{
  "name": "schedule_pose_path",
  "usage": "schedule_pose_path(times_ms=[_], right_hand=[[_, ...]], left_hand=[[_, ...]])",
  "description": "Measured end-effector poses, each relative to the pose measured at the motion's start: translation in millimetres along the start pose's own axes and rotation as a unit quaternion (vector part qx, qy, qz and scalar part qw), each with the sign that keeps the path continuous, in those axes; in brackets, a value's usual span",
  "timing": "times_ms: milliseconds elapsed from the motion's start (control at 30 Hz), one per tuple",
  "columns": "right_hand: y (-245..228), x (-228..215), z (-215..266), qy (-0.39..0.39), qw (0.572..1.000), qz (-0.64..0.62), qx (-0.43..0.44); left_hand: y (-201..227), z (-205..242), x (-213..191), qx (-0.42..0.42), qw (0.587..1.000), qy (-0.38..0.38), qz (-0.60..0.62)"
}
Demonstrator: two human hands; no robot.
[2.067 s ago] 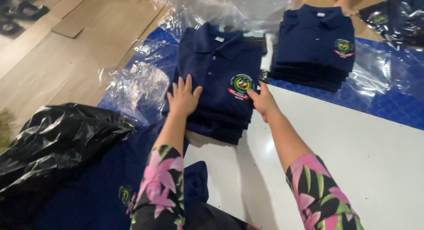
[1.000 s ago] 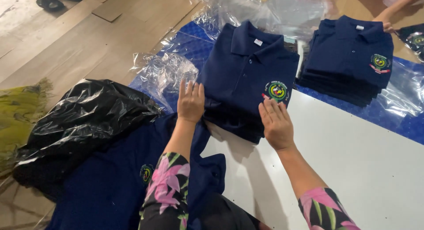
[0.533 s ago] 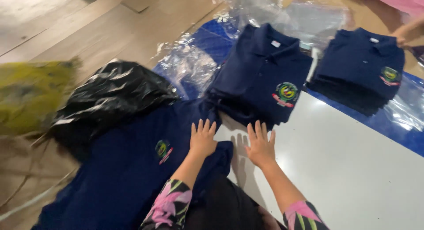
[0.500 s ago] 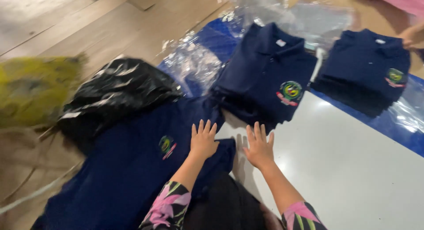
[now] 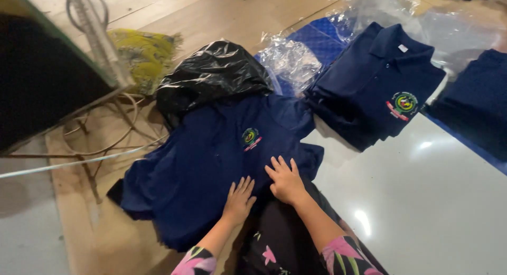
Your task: Folding dark blue polo shirts on a white board in a production environment.
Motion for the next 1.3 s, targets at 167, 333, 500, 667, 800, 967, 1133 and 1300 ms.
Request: schedule_pose_path(times_ms=[167,333,500,667,800,967,1133,1300], right_hand=[[9,26,-8,0.064,0.996,0.04,0.043],[7,4,-3,-0.001,0.998,-0.023,0.065],[16,29,-9,0.024,0.993,-0.016,0.115],[35,60,-16,0.092,0.987,0.046,0.125],[30,26,-6,0.163,0.982,0.088,0.042],[32,6,-5,0.084,0.992,-0.036,0.086],[50,1,10,0.011,0.997,-0.052,0.058],[90,-1,57,-0.006,0.996,0.036,0.077]], left_hand=[[-22,-13,18,0.01,0.996,0.086,0.003],[-33,-30,10,-0.061,0.983,0.075,0.155],[-54,-50,3,-0.168,0.951,0.037,0.257],[-24,-12,-16,-0.014,0.989,0.11,0.102],[-28,11,-14,0.008,0.986,0.158,0.045],[-76,49,-43,-0.076,0.966,0.17,-0.179],[-169,71,-22,-0.205,0.961,0.147,-0.112],[-128,42,-21,-0.226,0.966,0.122,-0.041]])
Point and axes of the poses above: each hand's wrist, its own z-axis away from the middle knuckle, its own x-axis out of the palm, y = z × x, the point moved 4 cm from there along -z, towards the middle knuckle, and after that the axes turned 11 degrees about -x, right-handed, at the moved point
